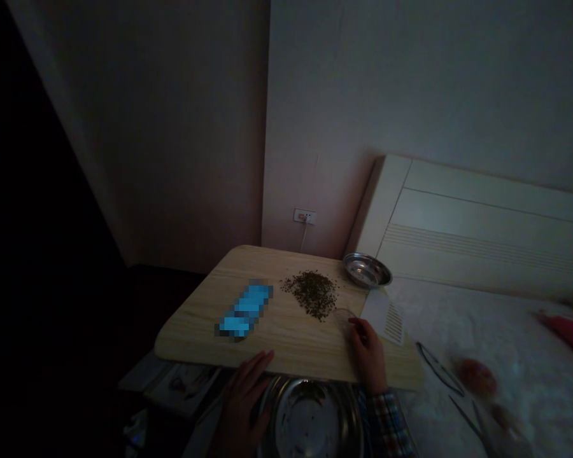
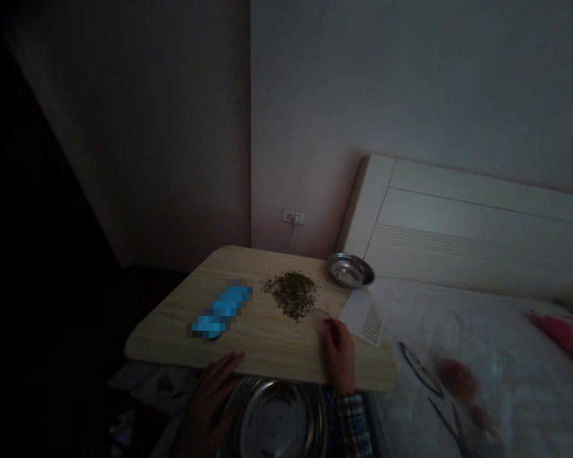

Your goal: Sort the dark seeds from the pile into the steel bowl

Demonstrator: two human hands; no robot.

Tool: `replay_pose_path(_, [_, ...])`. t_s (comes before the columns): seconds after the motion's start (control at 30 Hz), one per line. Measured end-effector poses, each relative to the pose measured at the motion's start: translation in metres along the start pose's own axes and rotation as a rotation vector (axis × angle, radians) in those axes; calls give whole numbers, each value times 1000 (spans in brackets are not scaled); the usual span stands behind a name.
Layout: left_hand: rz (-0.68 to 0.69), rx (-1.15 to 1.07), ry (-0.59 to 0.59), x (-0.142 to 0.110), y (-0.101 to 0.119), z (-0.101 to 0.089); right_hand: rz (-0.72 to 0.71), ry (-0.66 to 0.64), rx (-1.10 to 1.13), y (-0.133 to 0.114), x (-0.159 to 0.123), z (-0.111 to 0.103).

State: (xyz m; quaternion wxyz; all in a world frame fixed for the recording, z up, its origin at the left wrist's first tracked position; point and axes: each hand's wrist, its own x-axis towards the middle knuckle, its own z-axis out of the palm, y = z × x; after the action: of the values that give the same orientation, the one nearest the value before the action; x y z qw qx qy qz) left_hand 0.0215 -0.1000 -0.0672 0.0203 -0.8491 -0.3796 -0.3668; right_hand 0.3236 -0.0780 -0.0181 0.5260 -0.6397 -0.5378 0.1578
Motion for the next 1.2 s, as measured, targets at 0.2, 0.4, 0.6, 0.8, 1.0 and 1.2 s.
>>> replay_pose_path(0.2, [11, -2, 10, -2, -3, 3, -3, -17, -54, -1, -1, 3])
replay_pose_path(0.4, [52, 9, 95, 1, -4, 2, -17, -52, -66, -10, -2, 5])
replay_pose_path(0.6, [82, 48, 90, 1, -8, 4, -38, -62, -71, -14, -2, 5])
replay_pose_path(0.8, [99, 73, 82, 0, -9, 3, -22, -77, -73, -14, -2, 6])
replay_pose_path(1.0, [121, 61, 120, 2, -10, 3, -17, -81, -107, -12, -3, 8])
replay_pose_path(1.2, [139, 68, 140, 3, -12, 4, -25, -80, -101, -12, -2, 8])
